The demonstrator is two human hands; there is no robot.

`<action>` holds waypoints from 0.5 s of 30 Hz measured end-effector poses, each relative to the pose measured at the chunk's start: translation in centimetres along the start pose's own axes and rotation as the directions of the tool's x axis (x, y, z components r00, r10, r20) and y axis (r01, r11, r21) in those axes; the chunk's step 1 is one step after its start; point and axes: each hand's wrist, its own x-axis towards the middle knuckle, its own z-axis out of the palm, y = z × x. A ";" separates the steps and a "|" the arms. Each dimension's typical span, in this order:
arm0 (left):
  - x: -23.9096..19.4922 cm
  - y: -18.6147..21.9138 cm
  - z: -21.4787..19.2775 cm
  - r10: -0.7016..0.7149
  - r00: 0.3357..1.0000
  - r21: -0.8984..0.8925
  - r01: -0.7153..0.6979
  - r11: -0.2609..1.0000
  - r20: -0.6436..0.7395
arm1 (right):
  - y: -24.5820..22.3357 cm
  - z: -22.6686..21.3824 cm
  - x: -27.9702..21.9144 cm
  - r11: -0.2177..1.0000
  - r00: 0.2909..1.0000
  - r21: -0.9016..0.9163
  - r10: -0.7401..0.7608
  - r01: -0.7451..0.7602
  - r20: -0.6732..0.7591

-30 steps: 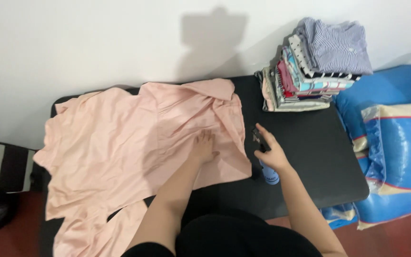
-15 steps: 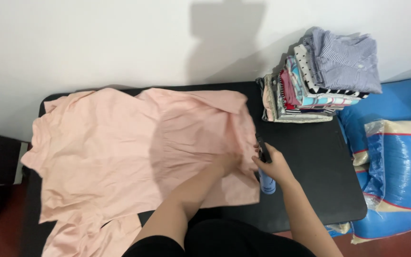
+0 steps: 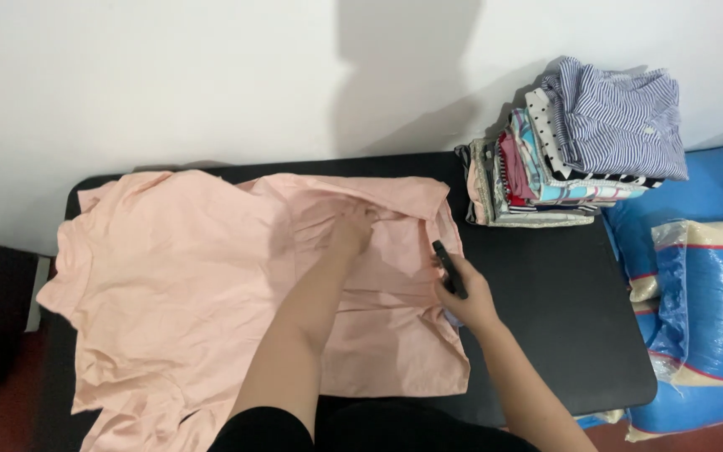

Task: The recorder takes a garment from a laundry basket, spreads it out on a table, and sprays it with a liquid while smoothing the fabric with their hands.

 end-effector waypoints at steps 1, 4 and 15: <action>3.2 -1.7 2.7 -0.001 1.000 -0.083 0.001 0.997 -0.002 | -0.4 0.0 0.1 0.999 1.000 -0.043 0.016 -0.015 0.008; 6.9 -2.9 1.0 -0.081 0.989 -0.077 0.072 0.994 -0.122 | -1.2 -0.1 0.2 0.995 0.998 -0.088 0.057 -0.056 0.009; 5.3 5.5 5.6 -0.110 0.865 -0.169 0.030 0.985 -0.489 | -3.9 -2.9 2.2 0.990 0.970 -0.124 0.037 -0.068 -0.242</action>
